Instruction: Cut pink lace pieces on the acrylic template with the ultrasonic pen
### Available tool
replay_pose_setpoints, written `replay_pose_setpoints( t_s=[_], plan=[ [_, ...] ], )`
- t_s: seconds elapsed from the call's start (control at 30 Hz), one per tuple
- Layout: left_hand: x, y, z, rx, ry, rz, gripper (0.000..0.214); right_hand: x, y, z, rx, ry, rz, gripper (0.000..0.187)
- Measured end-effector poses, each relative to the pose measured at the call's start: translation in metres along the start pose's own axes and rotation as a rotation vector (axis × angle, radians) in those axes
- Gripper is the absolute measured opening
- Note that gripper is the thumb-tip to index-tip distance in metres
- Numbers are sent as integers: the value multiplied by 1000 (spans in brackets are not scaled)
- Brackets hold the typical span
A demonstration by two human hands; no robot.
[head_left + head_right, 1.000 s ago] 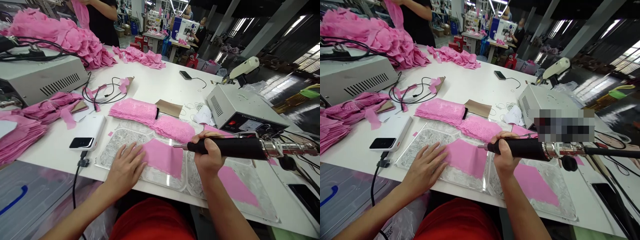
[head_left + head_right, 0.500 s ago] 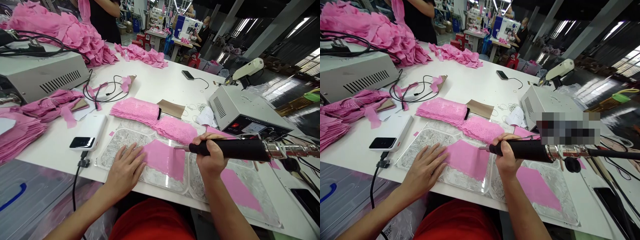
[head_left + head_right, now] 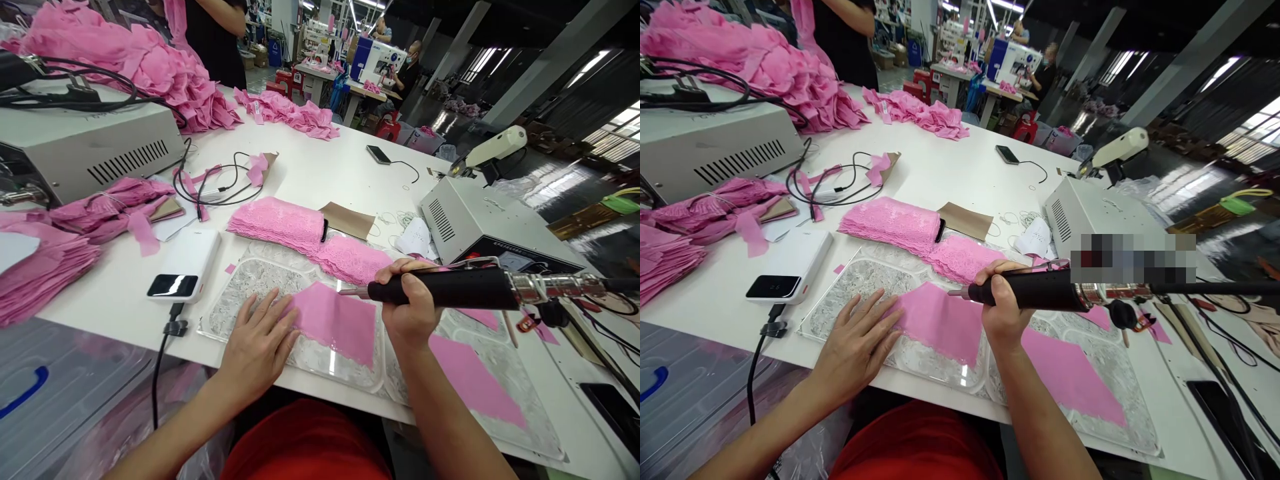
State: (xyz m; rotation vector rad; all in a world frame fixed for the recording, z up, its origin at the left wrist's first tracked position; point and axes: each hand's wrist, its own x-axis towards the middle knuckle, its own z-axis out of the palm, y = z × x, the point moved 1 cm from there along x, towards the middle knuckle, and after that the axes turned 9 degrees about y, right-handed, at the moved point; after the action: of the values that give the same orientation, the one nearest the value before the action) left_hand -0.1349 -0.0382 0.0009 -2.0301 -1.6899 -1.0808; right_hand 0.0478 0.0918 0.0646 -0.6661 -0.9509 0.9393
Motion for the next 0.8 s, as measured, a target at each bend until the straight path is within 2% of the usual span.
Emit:
replay_pose_setpoints(
  t_s=[0.6, 0.8],
  plan=[
    [-2, 1, 0, 8, -8, -37, 24, -1, 5, 0, -24, -9, -3, 4],
    [-4, 2, -1, -11, 26, -35, 22, -4, 2, 12, -3, 23, 22, 4]
  ],
)
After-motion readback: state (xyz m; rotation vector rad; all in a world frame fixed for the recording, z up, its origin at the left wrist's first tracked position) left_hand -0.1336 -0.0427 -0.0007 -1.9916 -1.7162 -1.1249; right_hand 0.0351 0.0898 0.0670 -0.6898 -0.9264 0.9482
